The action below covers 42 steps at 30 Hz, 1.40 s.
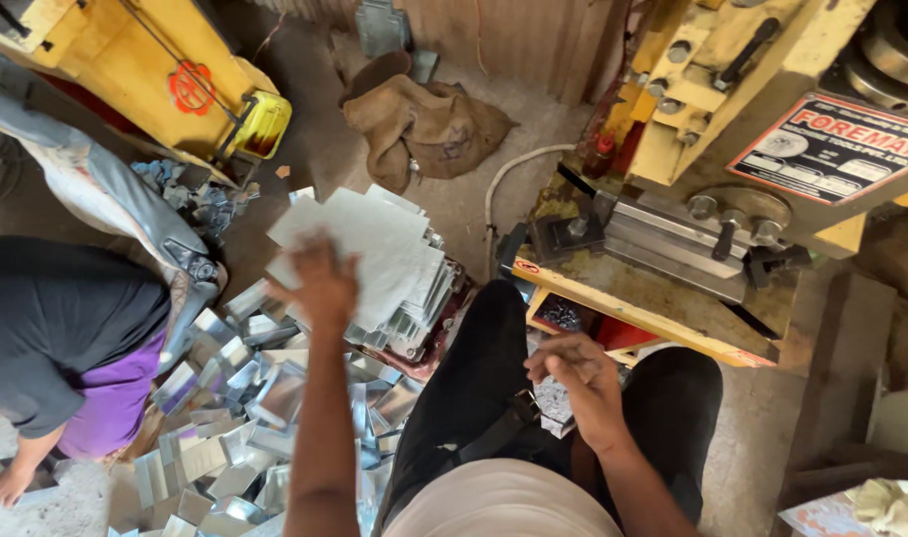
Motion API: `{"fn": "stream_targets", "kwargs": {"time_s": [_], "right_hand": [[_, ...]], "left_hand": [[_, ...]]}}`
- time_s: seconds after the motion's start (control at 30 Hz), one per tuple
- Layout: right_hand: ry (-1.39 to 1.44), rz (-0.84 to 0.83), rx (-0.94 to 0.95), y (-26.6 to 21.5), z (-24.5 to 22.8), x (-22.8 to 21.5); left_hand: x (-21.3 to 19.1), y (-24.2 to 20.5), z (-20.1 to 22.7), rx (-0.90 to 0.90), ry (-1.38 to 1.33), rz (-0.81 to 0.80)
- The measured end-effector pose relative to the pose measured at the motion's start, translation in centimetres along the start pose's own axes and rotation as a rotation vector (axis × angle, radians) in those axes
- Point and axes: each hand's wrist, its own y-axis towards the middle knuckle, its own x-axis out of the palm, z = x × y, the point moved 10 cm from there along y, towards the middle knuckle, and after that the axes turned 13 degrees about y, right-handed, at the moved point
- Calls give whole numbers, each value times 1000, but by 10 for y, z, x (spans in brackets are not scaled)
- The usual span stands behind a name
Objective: The person sits on the floor in a workshop and repeatedly places flat metal sheets into a yellow hydraulic press machine. They align the sheets under the press head, operate the machine to stamp or emboss the metal, and then remove the processed sheets to place them in a growing stack.
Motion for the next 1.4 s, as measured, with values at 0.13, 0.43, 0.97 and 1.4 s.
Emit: {"fn": "stream_targets", "kwargs": {"time_s": [0.13,0.43,0.97,1.4], "right_hand": [[58,168,41,-12,6,-41],[0,241,74,-14,19,-80],[-234,561,200,-84,-40,-176],[-96,797,-122,-80,-53,-229]], "left_hand": [[11,6,-134,-349,-174,192],[-74,1,-100,212,-850,203],[-10,-193,290,497,-1457,-829],[17,-205,338,567,-1257,-973]]}}
